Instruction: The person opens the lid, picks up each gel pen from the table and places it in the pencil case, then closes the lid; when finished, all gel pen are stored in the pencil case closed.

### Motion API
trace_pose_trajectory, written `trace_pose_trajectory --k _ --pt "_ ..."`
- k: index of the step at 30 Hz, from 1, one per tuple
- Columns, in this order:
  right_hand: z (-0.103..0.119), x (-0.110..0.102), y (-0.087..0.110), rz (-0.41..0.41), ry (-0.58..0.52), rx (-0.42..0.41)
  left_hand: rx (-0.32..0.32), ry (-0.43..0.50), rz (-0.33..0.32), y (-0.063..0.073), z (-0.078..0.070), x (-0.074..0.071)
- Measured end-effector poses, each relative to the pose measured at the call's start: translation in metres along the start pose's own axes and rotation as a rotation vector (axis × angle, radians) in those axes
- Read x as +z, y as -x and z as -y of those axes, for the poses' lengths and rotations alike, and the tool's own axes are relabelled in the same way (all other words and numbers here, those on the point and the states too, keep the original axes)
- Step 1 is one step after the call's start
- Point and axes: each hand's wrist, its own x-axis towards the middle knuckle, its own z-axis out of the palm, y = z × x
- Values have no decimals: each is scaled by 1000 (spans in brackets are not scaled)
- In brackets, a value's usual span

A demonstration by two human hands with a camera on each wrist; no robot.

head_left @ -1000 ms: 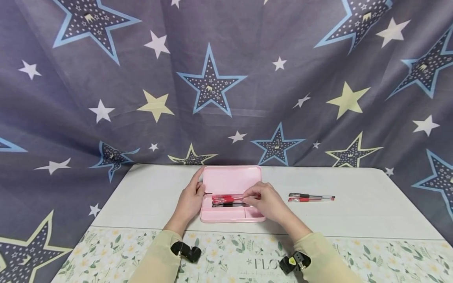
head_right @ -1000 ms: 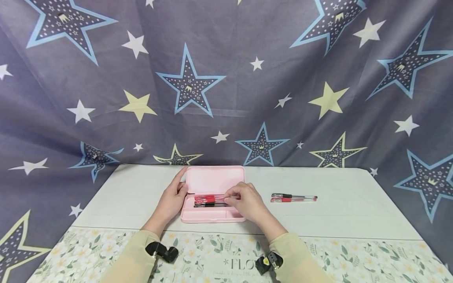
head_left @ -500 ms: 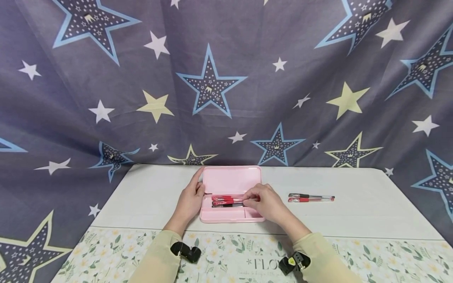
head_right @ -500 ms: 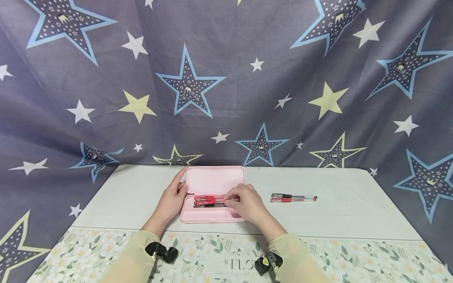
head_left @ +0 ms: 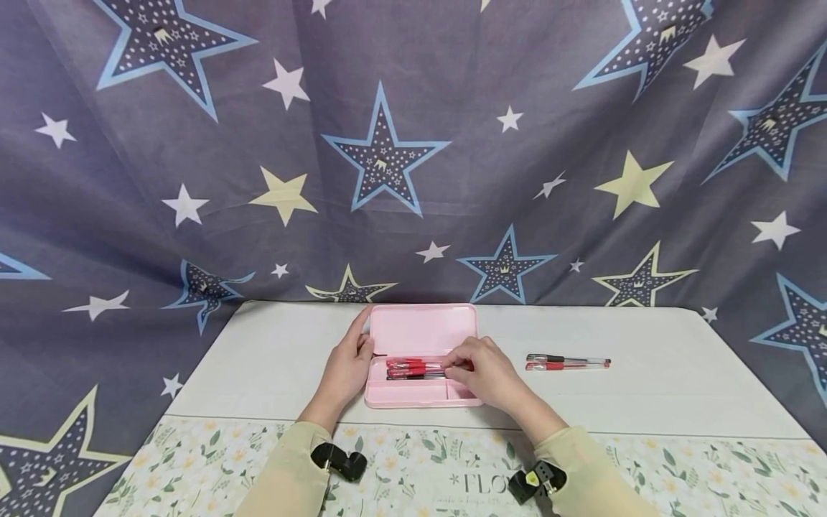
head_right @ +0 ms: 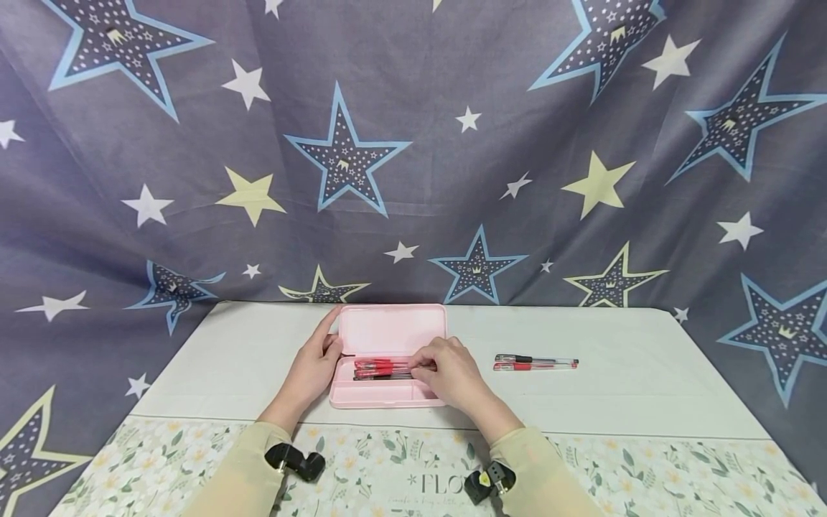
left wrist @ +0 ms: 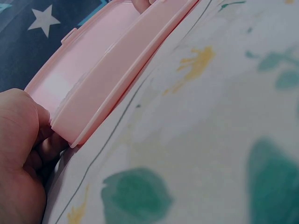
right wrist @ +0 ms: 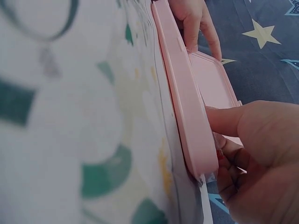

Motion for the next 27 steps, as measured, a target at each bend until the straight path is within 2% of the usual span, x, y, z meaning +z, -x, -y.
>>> trace_pose_trajectory --k 8,27 --pt "0 1 0 10 5 28 6 1 -5 1 -1 0" --pt "1 -1 1 18 12 22 8 6 -4 0 -1 0"
